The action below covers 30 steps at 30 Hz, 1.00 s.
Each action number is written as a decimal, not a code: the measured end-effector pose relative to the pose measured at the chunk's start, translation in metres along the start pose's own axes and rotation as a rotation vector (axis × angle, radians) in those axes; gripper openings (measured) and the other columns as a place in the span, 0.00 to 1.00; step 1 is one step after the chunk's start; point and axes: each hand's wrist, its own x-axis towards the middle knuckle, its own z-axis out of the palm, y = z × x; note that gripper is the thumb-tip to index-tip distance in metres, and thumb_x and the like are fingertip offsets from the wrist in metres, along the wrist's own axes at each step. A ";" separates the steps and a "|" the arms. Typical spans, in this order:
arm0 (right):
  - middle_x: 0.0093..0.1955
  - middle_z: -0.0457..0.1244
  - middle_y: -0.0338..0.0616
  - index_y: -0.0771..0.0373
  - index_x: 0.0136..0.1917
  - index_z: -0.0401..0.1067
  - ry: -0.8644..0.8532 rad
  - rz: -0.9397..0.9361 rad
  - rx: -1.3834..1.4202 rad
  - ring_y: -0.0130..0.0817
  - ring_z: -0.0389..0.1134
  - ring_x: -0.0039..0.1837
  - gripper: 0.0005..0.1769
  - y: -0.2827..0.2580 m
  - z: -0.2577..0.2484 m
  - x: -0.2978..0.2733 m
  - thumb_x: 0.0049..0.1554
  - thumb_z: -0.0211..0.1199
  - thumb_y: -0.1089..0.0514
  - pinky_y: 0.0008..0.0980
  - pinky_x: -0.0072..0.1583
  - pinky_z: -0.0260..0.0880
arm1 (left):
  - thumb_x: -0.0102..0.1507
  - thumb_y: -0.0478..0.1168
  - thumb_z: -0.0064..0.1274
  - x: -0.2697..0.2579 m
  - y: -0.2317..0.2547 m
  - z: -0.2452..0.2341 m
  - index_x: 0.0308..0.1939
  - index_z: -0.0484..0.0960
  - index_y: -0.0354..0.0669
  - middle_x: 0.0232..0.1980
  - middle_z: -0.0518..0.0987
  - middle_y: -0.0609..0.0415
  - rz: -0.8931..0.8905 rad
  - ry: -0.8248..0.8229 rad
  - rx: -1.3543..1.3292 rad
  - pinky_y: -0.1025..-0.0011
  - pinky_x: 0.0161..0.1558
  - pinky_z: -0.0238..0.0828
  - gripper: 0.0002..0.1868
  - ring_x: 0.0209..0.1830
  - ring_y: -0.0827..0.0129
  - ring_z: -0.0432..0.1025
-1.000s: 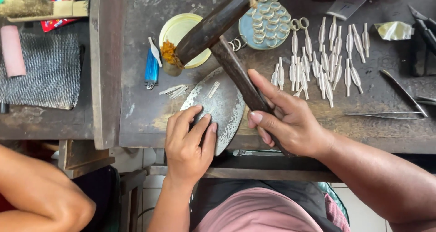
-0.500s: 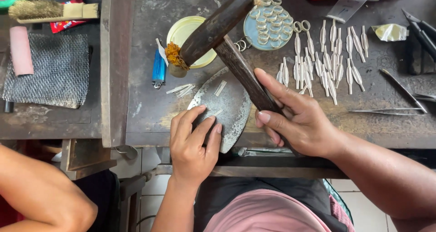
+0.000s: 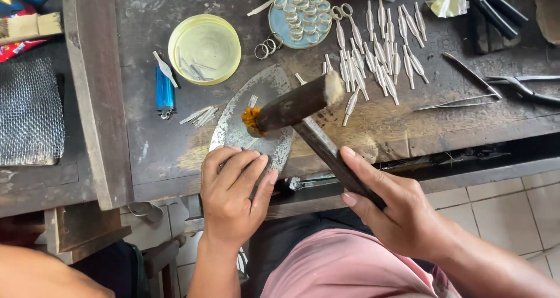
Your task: Hammering and shaping small silver components on a metal anvil using a wooden mallet at a jewelry workbench.
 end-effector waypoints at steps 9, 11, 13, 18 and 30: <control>0.28 0.60 0.35 0.67 0.63 0.54 0.064 0.062 -0.073 0.18 0.58 0.23 0.29 -0.003 -0.003 -0.006 0.49 0.55 0.62 0.17 0.33 0.62 | 0.58 0.35 0.46 -0.005 -0.002 0.005 0.32 0.75 0.31 0.37 0.73 0.45 -0.062 0.103 0.064 0.64 0.45 0.64 0.07 0.39 0.54 0.66; 0.25 0.60 0.35 0.67 0.63 0.54 0.048 0.114 -0.100 0.19 0.58 0.23 0.30 -0.004 -0.004 -0.008 0.48 0.55 0.61 0.18 0.33 0.62 | 0.59 0.36 0.46 -0.008 -0.003 0.005 0.35 0.75 0.31 0.39 0.71 0.44 -0.089 0.089 0.081 0.62 0.45 0.63 0.09 0.39 0.53 0.64; 0.22 0.60 0.34 0.67 0.64 0.55 0.033 0.171 -0.132 0.19 0.58 0.23 0.31 -0.003 -0.005 -0.008 0.47 0.55 0.60 0.19 0.34 0.62 | 0.59 0.38 0.46 -0.010 -0.004 0.006 0.38 0.74 0.32 0.41 0.69 0.43 -0.117 0.073 0.091 0.59 0.45 0.63 0.11 0.40 0.51 0.63; 0.33 0.63 0.41 0.73 0.65 0.51 0.067 0.052 -0.157 0.22 0.59 0.25 0.30 0.000 -0.004 -0.011 0.50 0.53 0.66 0.20 0.33 0.62 | 0.60 0.45 0.46 -0.013 -0.006 0.009 0.41 0.72 0.36 0.41 0.68 0.46 -0.120 0.011 0.161 0.59 0.43 0.63 0.15 0.40 0.52 0.62; 0.50 0.63 0.59 0.79 0.61 0.58 0.085 -0.090 -0.316 0.30 0.64 0.41 0.26 0.000 -0.001 -0.008 0.50 0.58 0.68 0.26 0.45 0.64 | 0.60 0.42 0.47 -0.012 -0.007 0.008 0.41 0.71 0.33 0.41 0.68 0.44 -0.111 0.041 0.120 0.58 0.44 0.64 0.13 0.40 0.51 0.62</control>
